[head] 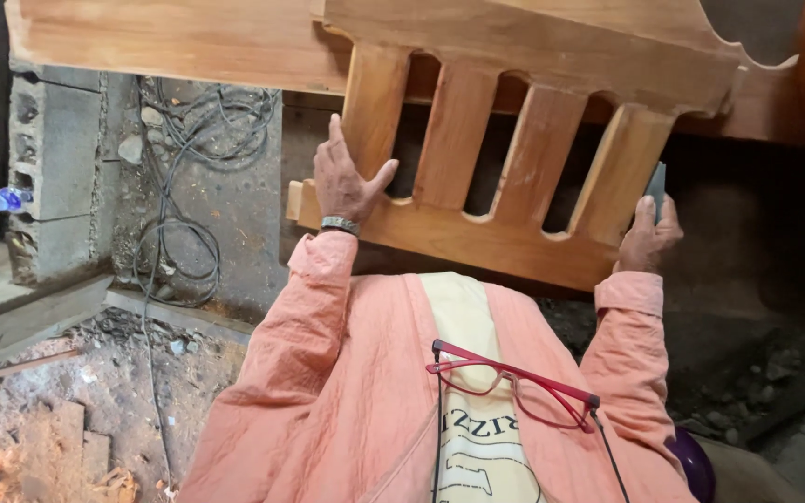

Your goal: Sanding wooden furniture components using sandpaper to smooth the surfaces.

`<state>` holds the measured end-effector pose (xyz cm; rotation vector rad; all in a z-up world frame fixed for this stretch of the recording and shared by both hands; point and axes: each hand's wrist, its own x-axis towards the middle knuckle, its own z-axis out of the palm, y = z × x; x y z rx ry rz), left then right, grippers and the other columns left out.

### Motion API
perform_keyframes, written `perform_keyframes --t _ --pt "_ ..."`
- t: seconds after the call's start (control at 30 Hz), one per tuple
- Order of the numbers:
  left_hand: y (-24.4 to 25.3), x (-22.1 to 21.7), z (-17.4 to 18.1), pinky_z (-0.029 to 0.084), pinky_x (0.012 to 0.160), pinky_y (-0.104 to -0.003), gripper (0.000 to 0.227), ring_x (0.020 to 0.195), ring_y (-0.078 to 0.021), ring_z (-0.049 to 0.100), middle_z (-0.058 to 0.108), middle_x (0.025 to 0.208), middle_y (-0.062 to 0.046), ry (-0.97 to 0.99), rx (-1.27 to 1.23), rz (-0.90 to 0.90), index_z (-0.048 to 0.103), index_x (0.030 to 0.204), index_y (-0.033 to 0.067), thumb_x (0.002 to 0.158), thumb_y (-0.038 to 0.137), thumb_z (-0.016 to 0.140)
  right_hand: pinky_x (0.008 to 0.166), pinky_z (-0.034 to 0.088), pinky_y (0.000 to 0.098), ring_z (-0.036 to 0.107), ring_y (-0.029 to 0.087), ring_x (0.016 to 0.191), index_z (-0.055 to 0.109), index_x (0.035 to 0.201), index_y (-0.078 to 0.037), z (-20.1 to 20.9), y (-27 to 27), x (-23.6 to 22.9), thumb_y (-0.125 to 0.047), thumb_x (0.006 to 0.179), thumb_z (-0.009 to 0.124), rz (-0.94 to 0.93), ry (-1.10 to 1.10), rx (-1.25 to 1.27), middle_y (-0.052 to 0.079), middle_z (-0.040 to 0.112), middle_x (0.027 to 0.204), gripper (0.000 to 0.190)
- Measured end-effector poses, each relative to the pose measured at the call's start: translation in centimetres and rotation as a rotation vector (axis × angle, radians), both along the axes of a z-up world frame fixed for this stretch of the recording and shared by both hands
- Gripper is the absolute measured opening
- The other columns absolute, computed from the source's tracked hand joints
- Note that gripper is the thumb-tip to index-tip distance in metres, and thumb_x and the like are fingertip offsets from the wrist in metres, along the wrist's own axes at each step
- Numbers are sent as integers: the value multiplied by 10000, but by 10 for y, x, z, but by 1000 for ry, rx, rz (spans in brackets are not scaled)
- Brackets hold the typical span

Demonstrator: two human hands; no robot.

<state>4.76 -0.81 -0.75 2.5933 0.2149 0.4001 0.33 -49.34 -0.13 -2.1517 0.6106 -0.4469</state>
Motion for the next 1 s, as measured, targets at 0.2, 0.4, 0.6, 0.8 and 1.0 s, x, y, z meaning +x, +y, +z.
perform_keyframes --t 0.2,0.4,0.6,0.8,1.0 --pt "48 6 33 495 984 -516 1180 1068 -435 622 587 1178 -221 69 -88 -31 321 1614 108 742 621 930 838 564 427 618 199 835 777 1163 -82 47 71 25 -138 1039 688 13 -53 47 186 742 944 162" --pt "113 -7 59 377 1141 -562 1123 1301 -499 522 531 1413 -316 94 -179 28 315 1597 59 798 529 949 901 554 472 691 267 968 752 1217 -66 43 126 72 -123 1032 668 142 -63 153 229 744 1040 211" --pt "188 -27 19 553 886 -429 469 898 -290 710 727 920 -68 340 -412 436 752 1128 297 990 739 673 963 527 512 640 273 1054 698 1264 20 75 178 72 -106 1068 587 273 -64 288 277 725 1109 258" --pt "218 -51 -11 530 903 -373 504 988 -247 688 739 1025 -22 337 -449 588 747 972 280 953 784 732 1042 518 430 657 210 1172 720 1297 -89 64 190 63 -119 1078 571 350 -36 398 140 743 1201 267" --pt "238 -35 -21 539 891 -347 557 991 -210 693 751 1061 -8 241 -473 627 763 975 243 885 791 808 1048 524 428 664 196 1176 728 1294 -102 85 209 92 -115 1069 576 385 -51 409 124 746 1216 272"
